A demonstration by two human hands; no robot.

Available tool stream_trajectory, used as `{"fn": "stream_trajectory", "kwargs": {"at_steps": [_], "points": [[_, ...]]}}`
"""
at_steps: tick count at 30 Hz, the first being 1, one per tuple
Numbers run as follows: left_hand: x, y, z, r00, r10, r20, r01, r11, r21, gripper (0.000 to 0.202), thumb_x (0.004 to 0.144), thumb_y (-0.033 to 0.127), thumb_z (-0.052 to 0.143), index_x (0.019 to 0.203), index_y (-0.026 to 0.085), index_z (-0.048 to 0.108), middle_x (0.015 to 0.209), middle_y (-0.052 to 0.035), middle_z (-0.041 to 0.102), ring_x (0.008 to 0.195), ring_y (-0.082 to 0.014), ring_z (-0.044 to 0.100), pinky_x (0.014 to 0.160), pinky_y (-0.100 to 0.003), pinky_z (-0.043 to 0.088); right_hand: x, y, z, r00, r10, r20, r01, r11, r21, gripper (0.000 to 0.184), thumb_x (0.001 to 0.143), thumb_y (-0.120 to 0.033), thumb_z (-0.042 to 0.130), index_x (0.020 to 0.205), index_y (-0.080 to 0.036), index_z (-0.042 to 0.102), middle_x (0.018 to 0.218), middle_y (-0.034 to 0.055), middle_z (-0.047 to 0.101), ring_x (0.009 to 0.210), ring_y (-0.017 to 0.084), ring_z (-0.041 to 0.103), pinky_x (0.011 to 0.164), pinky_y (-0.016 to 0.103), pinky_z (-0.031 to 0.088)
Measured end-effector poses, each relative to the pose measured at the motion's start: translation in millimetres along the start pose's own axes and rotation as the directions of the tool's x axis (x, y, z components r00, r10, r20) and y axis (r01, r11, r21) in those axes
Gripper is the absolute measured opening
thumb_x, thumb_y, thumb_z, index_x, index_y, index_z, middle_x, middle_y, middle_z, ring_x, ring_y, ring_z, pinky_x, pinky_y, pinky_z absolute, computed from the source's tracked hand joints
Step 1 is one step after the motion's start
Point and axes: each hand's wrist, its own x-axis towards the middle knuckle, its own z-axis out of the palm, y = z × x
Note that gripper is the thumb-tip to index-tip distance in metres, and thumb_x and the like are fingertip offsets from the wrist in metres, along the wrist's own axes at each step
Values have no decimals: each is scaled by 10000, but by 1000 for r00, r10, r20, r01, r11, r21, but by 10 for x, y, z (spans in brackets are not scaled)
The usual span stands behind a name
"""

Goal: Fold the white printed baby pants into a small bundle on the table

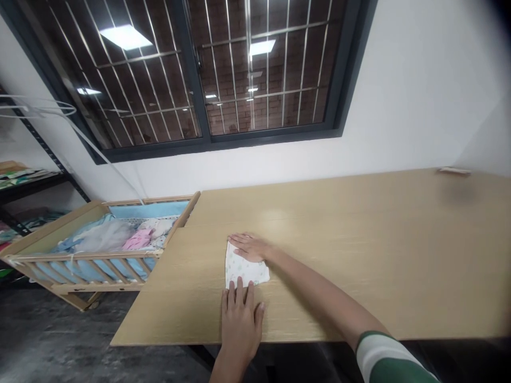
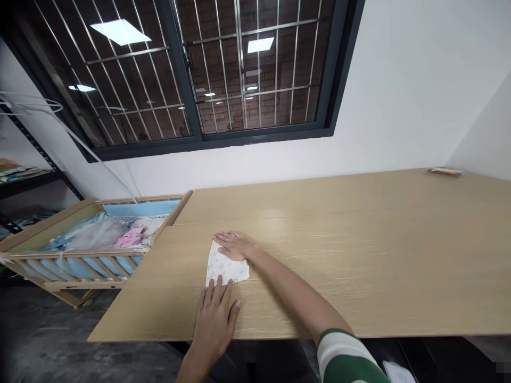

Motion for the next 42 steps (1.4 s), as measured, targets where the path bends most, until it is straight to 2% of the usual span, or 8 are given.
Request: {"fn": "stream_trajectory", "kwargs": {"at_steps": [4,9,14,22,25,32,38,42], "points": [[28,-64,-15,1000,21,18,-21,999,-36,477,983,400,484,1416,218,568,1513,-141,504,1403,-375,442,1109,-558,419,-25,-73,-3,1000,23,-13,-23,999,-28,593,1053,-499,276,1600,-272,249,1658,19,229,1540,203,179,1251,441,84],[194,-453,-70,988,83,129,-52,972,-228,358,995,268,433,1248,205,679,1353,-101,655,1263,-274,595,1057,-455,501,-287,-342,-164,987,0,-160,-10,998,-66,597,1022,-488,406,1559,-228,380,1649,100,274,1522,277,231,1226,477,156],[326,-849,-90,988,111,111,-68,940,-333,291,991,266,461,1095,241,731,1239,-69,712,1151,-247,649,1024,-444,513,-815,-723,-319,994,32,-102,-44,992,-120,464,933,-487,587,1288,-197,655,1340,163,602,1260,319,543,1101,491,345],[451,-912,-62,990,102,100,-68,953,-296,294,1025,262,389,1032,236,682,1043,-62,750,982,-254,680,935,-453,495,-1333,-1009,-186,992,75,-103,-90,985,-150,248,923,-287,568,1130,-179,651,1169,140,668,1101,289,606,988,430,406],[587,-940,-131,991,95,97,-59,945,-322,273,1032,284,381,1059,230,648,1031,-58,739,985,-243,675,913,-414,496,-1282,-1007,-155,972,165,-166,-185,976,-111,249,928,-156,469,1097,-153,651,1095,148,695,1046,269,627,949,391,422],[1218,-1034,-239,993,30,114,-10,985,-170,263,1032,259,363,1043,206,620,1013,-82,697,994,-240,645,884,-356,478,-776,-652,-312,878,302,-371,-244,950,197,256,991,-227,426,1096,-152,647,1144,136,658,1055,229,617,937,321,447],[1749,-920,82,992,-100,83,103,994,-35,291,981,118,339,1086,132,610,1071,-181,645,1048,-301,595,902,-421,450,-271,-112,-190,718,476,-508,-360,879,313,271,954,-207,484,1193,-153,599,1139,127,656,1070,225,604,959,343,452],[1861,-891,307,989,-121,83,123,992,-25,315,946,79,349,1088,115,627,1083,-196,636,1067,-304,585,912,-422,455,-150,83,-28,677,528,-512,-407,849,337,282,938,-197,495,1198,-141,586,1090,136,670,993,232,621,894,359,489]]}}
